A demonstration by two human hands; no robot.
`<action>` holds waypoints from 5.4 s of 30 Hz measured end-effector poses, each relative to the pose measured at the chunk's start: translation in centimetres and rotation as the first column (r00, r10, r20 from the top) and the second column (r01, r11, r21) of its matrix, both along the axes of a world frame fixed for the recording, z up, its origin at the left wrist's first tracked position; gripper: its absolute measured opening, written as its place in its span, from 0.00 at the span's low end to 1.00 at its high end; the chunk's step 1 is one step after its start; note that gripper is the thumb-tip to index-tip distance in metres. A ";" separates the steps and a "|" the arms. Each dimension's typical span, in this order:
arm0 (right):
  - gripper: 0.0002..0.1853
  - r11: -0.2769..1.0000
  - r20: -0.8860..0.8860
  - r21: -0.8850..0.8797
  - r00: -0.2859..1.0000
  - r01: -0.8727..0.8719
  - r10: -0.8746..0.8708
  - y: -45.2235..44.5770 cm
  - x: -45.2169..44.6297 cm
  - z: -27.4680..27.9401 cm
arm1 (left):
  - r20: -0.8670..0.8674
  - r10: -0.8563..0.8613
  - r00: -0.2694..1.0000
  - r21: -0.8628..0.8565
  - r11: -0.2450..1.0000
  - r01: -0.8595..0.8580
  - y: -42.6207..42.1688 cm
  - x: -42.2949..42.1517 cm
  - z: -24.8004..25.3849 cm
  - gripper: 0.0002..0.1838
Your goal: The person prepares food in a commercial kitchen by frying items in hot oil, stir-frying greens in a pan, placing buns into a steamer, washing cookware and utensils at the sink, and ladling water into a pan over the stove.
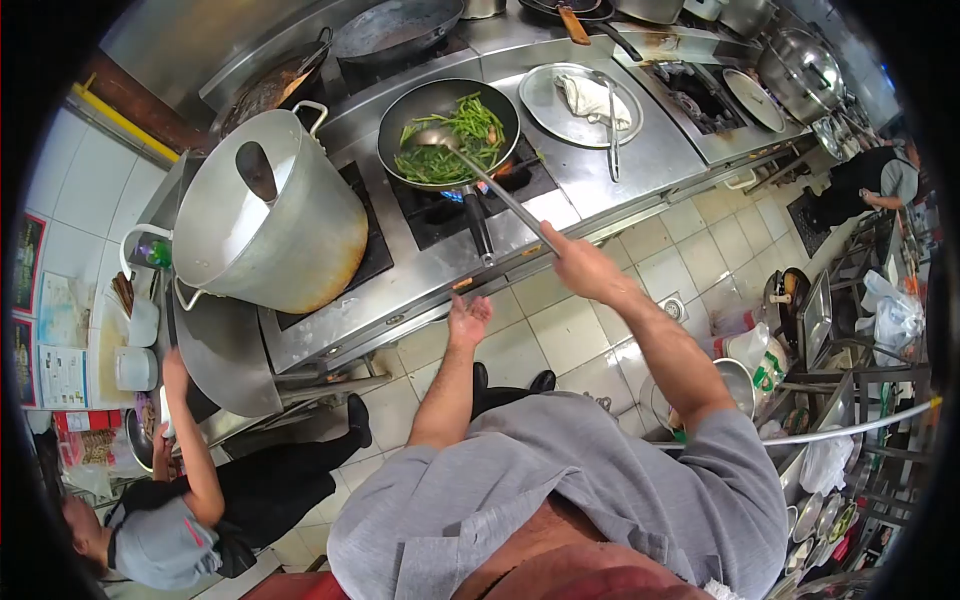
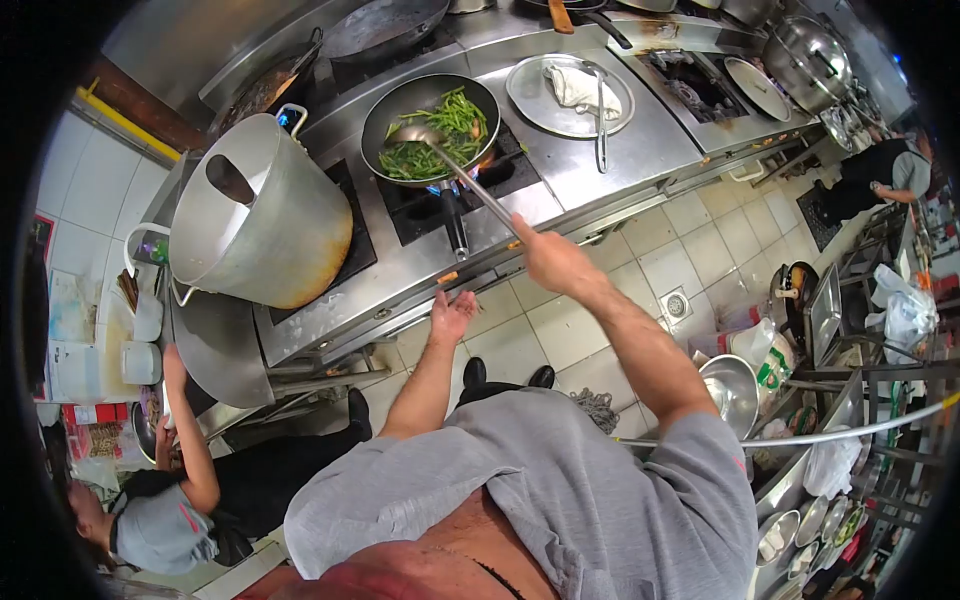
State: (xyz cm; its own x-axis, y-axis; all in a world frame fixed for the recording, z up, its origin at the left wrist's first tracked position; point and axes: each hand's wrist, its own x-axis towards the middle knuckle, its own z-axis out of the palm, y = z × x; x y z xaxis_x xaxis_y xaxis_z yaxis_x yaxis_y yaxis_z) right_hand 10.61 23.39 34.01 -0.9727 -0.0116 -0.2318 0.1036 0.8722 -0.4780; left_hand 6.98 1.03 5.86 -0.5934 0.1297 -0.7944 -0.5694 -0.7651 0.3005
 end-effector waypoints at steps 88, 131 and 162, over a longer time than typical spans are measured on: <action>0.29 0.508 -0.076 0.321 0.557 0.799 -0.827 -28.8 56.1 3.3 | -0.356 -0.872 -0.335 -0.435 -0.163 0.885 -8.5 27.1 13.5 0.11; 0.32 -0.426 0.420 -0.877 0.074 -0.222 -0.904 -28.8 50.2 5.2 | -0.403 -0.647 -0.647 -0.483 -0.451 0.751 3.8 31.1 22.7 0.10; 0.33 0.011 0.124 -0.983 -0.707 -0.183 -0.697 -19.0 79.8 11.2 | -0.584 -0.256 -0.770 -0.321 -0.798 0.509 25.1 71.7 29.9 0.08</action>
